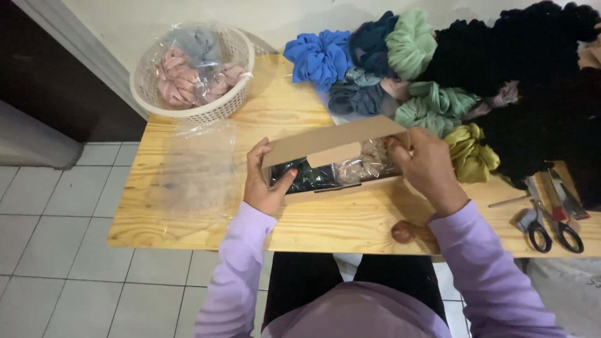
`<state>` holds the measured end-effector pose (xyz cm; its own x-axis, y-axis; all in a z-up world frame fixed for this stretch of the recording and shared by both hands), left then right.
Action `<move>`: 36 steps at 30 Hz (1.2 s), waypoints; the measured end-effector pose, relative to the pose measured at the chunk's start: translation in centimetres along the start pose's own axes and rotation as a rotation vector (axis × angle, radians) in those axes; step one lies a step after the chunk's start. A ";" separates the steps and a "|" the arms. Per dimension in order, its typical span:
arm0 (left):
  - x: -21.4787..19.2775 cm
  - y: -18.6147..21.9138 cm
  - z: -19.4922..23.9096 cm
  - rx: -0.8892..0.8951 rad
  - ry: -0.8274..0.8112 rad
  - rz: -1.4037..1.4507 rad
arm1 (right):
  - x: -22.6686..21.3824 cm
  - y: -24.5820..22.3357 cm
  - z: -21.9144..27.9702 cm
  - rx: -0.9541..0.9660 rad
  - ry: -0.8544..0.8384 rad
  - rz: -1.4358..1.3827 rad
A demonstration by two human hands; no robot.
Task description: Folding cardboard sheets into boxes and packing them with scrunchies
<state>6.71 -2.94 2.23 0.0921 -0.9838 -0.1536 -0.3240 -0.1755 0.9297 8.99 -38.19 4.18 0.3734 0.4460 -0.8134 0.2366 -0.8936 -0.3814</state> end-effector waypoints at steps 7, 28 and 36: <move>0.4 -0.3 0.3 0.027 0.038 -0.018 | -2.2 -1.5 -0.7 -0.034 0.139 -0.012; 4.7 1.9 8.8 0.813 0.263 -0.467 | -4.4 -3.5 -2.0 0.105 -0.111 -0.081; 14.3 4.9 6.3 0.643 -0.386 -0.785 | -6.2 -6.9 -2.5 -0.084 -0.094 -0.022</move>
<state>0.49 -18.09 2.53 0.2231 -0.5143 -0.8281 -0.7470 -0.6359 0.1938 7.25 -34.64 12.96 0.2822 0.4553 -0.8444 0.3199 -0.8745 -0.3646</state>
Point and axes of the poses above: each hand's wrist, its own z-axis away from the middle knuckle, its own x-axis out of the palm, y = z × x, the point moved 3 cm from there along -z, towards the middle knuckle, and after that the axes turned 5 degrees about z, right-handed, at the moved point
